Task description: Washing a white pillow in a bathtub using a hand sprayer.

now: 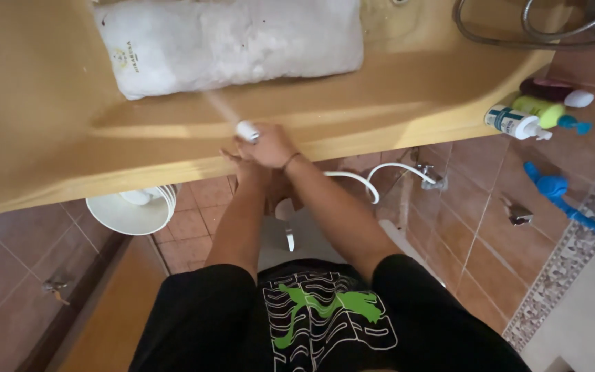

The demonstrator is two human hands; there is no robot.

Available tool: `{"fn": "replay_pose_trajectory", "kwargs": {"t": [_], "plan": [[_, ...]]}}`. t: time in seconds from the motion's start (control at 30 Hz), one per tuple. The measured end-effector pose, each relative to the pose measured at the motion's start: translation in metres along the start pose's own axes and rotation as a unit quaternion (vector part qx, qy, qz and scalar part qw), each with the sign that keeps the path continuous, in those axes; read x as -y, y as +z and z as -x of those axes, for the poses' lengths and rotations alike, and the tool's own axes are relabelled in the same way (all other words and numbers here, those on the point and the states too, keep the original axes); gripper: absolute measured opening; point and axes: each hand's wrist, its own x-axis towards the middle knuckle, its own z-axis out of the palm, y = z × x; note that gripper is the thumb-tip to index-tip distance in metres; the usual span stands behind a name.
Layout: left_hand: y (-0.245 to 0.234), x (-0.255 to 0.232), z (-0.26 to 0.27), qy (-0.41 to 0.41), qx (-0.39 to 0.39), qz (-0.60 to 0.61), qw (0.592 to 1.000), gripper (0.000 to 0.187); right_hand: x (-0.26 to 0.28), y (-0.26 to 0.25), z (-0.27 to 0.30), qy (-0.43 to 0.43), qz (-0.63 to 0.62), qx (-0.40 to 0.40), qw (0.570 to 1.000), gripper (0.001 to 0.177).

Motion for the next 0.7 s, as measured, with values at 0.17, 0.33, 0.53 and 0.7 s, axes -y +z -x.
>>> {"fn": "replay_pose_trajectory", "kwargs": {"t": [0.17,0.33,0.53,0.7], "plan": [[0.017,-0.012,-0.022,-0.041,-0.016,0.104,0.994,0.068,0.026,0.016,-0.009,0.026,-0.009,0.042,0.999,0.038],[-0.014,0.002,0.013,-0.017,-0.058,0.073,0.996,0.073,-0.113,0.007,-0.011,0.112,0.058,-0.010,0.992,0.038],[-0.030,0.006,0.025,-0.008,-0.077,0.158,0.984,0.073,-0.178,-0.090,0.023,0.278,0.131,-0.126,0.943,0.039],[-0.044,0.010,0.035,-0.004,-0.053,0.127,0.990,0.075,-0.146,-0.104,0.029,0.306,0.001,-0.172,0.936,0.030]]}}
